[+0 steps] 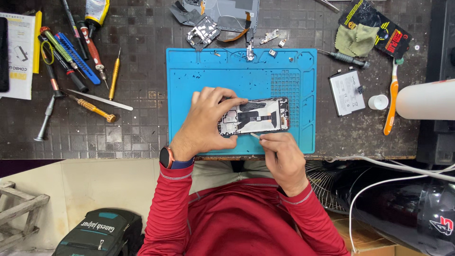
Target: The person works on a disassembled smartphone placed on a blue anti-static mat. They use tweezers and a metal spudger to manipulate small internal components and ribbon cables, then place a battery into the phone chassis.
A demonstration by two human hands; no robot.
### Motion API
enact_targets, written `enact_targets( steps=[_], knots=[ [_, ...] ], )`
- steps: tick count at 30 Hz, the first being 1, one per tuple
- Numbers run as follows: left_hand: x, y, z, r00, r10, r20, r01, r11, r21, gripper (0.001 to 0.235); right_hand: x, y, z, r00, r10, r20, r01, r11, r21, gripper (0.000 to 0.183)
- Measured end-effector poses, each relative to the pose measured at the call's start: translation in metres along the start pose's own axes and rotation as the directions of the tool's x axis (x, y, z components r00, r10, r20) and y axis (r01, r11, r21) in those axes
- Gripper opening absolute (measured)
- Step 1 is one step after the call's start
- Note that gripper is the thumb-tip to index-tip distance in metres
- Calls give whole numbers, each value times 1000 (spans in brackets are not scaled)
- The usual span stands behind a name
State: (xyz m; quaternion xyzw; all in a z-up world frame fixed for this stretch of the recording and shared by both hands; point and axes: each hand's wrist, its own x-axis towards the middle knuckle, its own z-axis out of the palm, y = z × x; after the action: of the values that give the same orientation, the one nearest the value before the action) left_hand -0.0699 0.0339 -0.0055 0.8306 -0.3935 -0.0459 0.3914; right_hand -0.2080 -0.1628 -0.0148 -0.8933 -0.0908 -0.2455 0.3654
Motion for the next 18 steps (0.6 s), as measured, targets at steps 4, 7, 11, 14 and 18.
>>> enact_targets(
  steps=[4,7,11,14,18],
  knots=[
    [1,0,0,1000,-5,8,5,1000,-8,71,5,0,-5,998,28,54,-28,1000,-6,28],
    [2,0,0,1000,-14,9,14,1000,-11,71,6,-1,-9,991,79,110,-77,997,-19,28],
    [1,1,0,1000,-12,5,12,1000,-13,71,6,0,-8,994,20,106,-16,999,-35,28],
    [1,0,0,1000,-6,7,6,1000,-18,72,3,-1,-8,995,-39,89,43,998,-44,28],
    [1,0,0,1000,-5,6,6,1000,-24,72,-5,-3,-7,995,-69,78,74,995,-62,28]
  ],
)
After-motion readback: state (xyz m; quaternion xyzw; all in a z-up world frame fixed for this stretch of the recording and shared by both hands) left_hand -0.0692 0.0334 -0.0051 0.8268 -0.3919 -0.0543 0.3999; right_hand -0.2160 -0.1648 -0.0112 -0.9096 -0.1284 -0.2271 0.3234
